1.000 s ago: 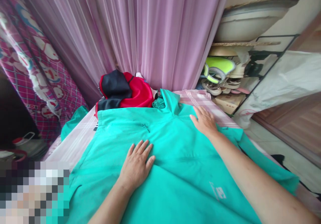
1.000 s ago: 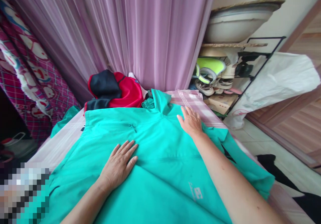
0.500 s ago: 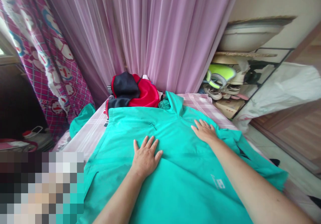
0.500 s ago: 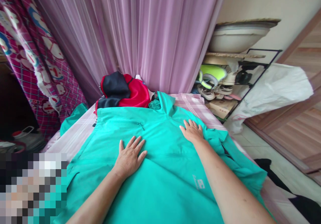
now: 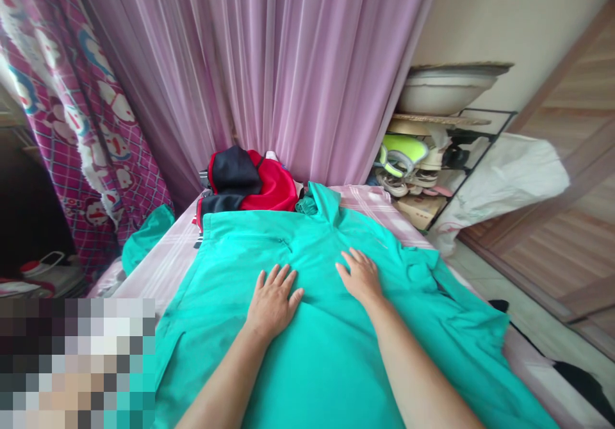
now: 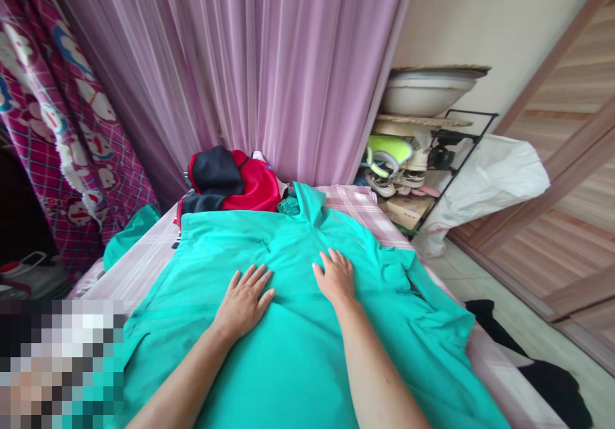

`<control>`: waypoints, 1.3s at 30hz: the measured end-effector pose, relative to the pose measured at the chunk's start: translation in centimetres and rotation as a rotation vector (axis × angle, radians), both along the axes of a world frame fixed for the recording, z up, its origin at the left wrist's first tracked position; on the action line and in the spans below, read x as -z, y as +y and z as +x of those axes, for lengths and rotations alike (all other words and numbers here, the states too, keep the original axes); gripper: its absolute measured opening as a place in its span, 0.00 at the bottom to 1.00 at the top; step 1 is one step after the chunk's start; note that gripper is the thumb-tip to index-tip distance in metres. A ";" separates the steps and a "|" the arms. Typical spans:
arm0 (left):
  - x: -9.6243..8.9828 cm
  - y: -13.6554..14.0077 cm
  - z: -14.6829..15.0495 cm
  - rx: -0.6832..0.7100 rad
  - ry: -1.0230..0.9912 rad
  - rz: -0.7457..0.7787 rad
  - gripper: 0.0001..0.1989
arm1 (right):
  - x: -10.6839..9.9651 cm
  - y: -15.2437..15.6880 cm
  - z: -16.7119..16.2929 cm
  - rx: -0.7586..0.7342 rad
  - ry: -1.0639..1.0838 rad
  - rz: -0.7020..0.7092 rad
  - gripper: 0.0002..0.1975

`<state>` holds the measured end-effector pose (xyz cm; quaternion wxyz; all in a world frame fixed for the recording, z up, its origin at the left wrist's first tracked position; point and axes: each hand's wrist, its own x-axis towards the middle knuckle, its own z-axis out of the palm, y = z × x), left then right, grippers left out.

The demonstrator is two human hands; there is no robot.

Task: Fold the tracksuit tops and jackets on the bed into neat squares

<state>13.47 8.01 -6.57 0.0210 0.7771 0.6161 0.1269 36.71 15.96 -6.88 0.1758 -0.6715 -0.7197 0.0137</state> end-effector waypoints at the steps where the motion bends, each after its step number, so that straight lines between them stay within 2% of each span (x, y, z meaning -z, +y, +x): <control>1: 0.1 0.0 0.0 -0.002 0.003 0.005 0.27 | 0.5 0.0 0.2 -0.004 0.029 0.017 0.21; 5: 0.0 0.1 -0.1 -0.008 0.029 -0.011 0.28 | 1.0 0.6 1.2 -0.033 0.235 0.058 0.19; 11: 0.2 0.2 -0.5 0.001 0.041 0.006 0.27 | 0.6 1.5 2.9 0.098 0.585 0.027 0.23; 16: 0.4 0.3 -0.7 0.003 0.049 0.013 0.26 | 0.6 2.0 4.1 0.191 0.683 0.051 0.25; 20: 0.6 0.3 -0.8 0.005 0.063 0.009 0.26 | 1.3 2.4 4.4 0.181 0.742 0.054 0.24; 25: 0.5 0.4 -0.8 0.005 0.087 -0.013 0.26 | 2.0 2.5 4.2 0.159 0.706 0.071 0.25; 28: -1.1 0.9 -1.0 0.024 0.080 -0.084 0.26 | 2.0 2.5 4.3 0.165 0.746 0.098 0.26; 32: -5.1 3.7 -1.1 0.063 0.053 -0.173 0.25 | 1.6 2.6 5.2 0.177 0.810 0.052 0.27; 36: -8.7 9.4 0.2 0.036 0.084 -0.030 0.23 | 1.3 2.6 5.8 0.206 0.934 0.068 0.28; 39: -9.6 14.5 2.5 0.054 0.076 0.013 0.24 | 1.2 2.7 5.7 0.265 1.106 0.170 0.26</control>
